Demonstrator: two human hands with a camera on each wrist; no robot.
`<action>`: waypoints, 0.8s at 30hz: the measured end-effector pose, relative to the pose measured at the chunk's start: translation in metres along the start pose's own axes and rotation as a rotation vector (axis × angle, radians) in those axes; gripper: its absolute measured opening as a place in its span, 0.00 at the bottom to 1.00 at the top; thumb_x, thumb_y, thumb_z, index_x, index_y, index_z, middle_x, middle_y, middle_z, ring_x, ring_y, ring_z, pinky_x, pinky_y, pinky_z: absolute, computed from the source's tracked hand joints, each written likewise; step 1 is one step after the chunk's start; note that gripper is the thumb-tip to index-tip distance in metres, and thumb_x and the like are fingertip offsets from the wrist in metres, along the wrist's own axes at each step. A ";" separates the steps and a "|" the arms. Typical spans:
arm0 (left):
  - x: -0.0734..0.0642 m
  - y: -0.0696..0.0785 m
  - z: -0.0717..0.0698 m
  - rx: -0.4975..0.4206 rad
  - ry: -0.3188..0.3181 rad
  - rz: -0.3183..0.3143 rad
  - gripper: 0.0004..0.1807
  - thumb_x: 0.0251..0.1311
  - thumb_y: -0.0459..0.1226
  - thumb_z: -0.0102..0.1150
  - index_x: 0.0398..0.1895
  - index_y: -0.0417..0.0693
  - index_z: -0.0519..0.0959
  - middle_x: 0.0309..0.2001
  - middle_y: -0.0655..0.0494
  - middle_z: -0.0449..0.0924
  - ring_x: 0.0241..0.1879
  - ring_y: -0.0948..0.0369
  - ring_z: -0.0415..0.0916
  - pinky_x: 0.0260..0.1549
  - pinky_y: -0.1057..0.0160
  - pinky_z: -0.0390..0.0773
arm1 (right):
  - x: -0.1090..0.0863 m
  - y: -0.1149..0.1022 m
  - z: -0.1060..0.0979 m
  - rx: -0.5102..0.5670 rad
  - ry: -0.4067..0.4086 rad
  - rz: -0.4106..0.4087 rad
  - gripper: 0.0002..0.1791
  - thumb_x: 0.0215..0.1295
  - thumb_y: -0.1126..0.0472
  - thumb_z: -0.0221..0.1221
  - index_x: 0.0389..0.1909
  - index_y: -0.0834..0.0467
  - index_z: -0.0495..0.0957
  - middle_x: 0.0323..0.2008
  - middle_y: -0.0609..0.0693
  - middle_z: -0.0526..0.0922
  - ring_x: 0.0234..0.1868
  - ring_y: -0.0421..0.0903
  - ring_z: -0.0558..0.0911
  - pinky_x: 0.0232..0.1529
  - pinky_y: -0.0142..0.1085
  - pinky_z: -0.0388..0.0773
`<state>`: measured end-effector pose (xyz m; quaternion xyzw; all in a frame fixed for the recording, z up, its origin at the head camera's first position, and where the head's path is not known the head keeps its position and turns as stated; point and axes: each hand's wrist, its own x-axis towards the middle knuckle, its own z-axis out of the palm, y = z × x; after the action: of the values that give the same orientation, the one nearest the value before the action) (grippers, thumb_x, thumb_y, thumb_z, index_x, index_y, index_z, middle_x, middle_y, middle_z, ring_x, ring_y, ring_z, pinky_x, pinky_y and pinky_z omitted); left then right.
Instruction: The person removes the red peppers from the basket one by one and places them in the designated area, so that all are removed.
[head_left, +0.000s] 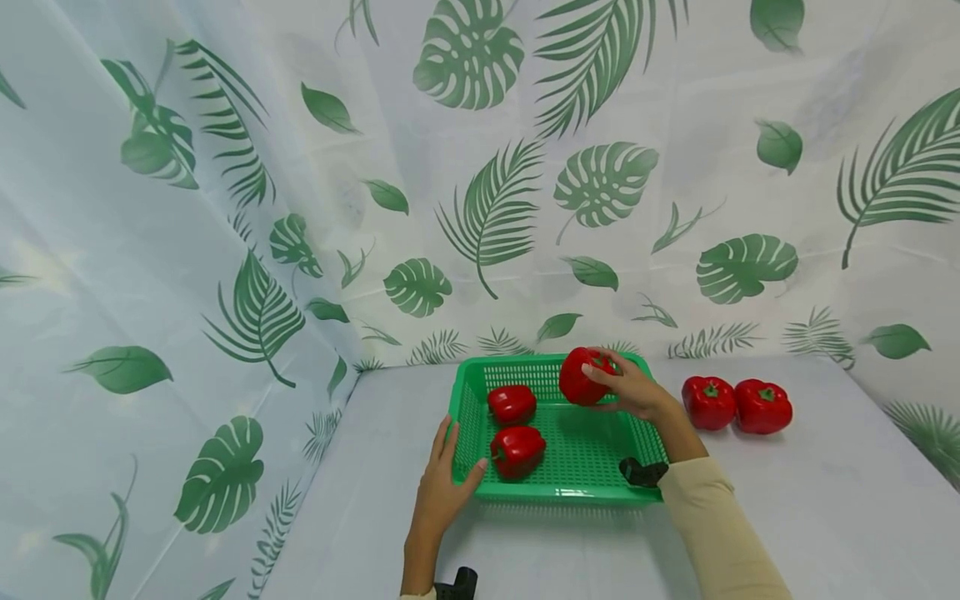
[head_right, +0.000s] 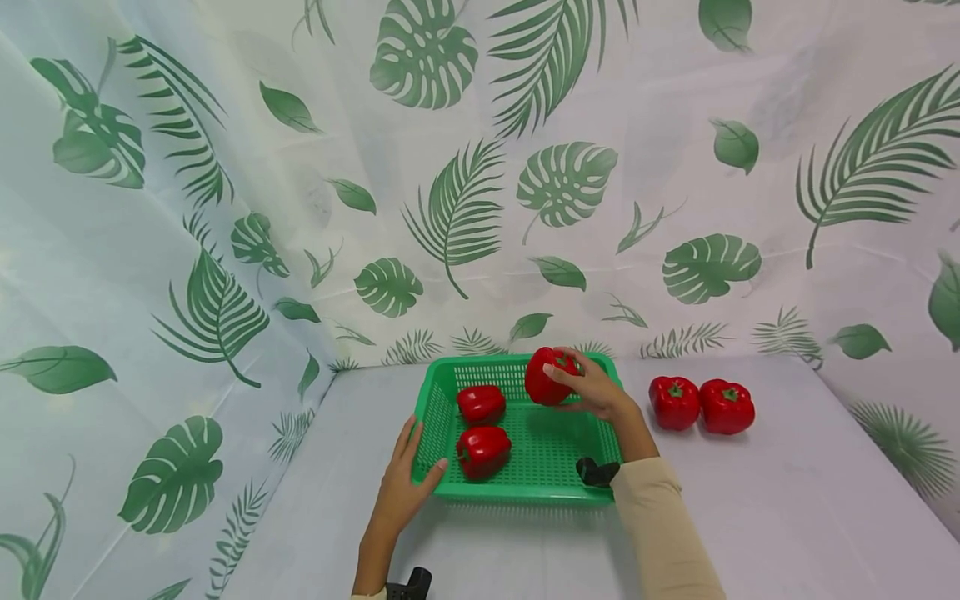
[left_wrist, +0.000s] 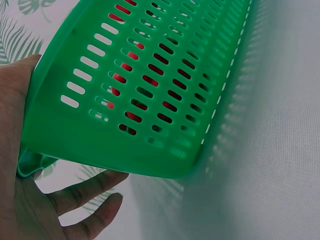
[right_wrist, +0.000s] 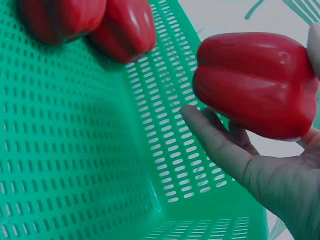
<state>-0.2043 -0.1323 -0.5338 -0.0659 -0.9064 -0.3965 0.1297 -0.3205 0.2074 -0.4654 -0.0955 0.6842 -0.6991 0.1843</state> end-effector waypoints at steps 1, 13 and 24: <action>0.000 0.000 0.000 -0.001 0.003 0.002 0.42 0.63 0.55 0.58 0.76 0.48 0.57 0.78 0.55 0.49 0.70 0.46 0.63 0.53 0.37 0.74 | 0.000 -0.001 0.000 0.010 -0.003 -0.003 0.38 0.74 0.52 0.51 0.76 0.55 0.43 0.73 0.67 0.48 0.71 0.72 0.54 0.55 0.64 0.72; 0.000 -0.001 0.001 -0.011 0.011 0.010 0.42 0.63 0.56 0.57 0.76 0.48 0.58 0.78 0.57 0.48 0.71 0.46 0.62 0.53 0.37 0.75 | -0.002 -0.003 0.001 0.018 0.044 0.010 0.41 0.73 0.50 0.52 0.75 0.58 0.40 0.73 0.65 0.48 0.71 0.68 0.55 0.55 0.61 0.74; 0.000 0.001 -0.001 -0.013 0.002 0.008 0.43 0.63 0.56 0.57 0.76 0.47 0.58 0.78 0.56 0.48 0.72 0.47 0.60 0.54 0.36 0.73 | -0.007 -0.010 0.000 -0.084 0.112 -0.040 0.42 0.72 0.45 0.51 0.76 0.57 0.42 0.73 0.65 0.50 0.70 0.68 0.57 0.59 0.61 0.71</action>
<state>-0.2039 -0.1324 -0.5329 -0.0699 -0.9034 -0.4020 0.1320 -0.3154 0.2096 -0.4542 -0.0776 0.7203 -0.6775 0.1273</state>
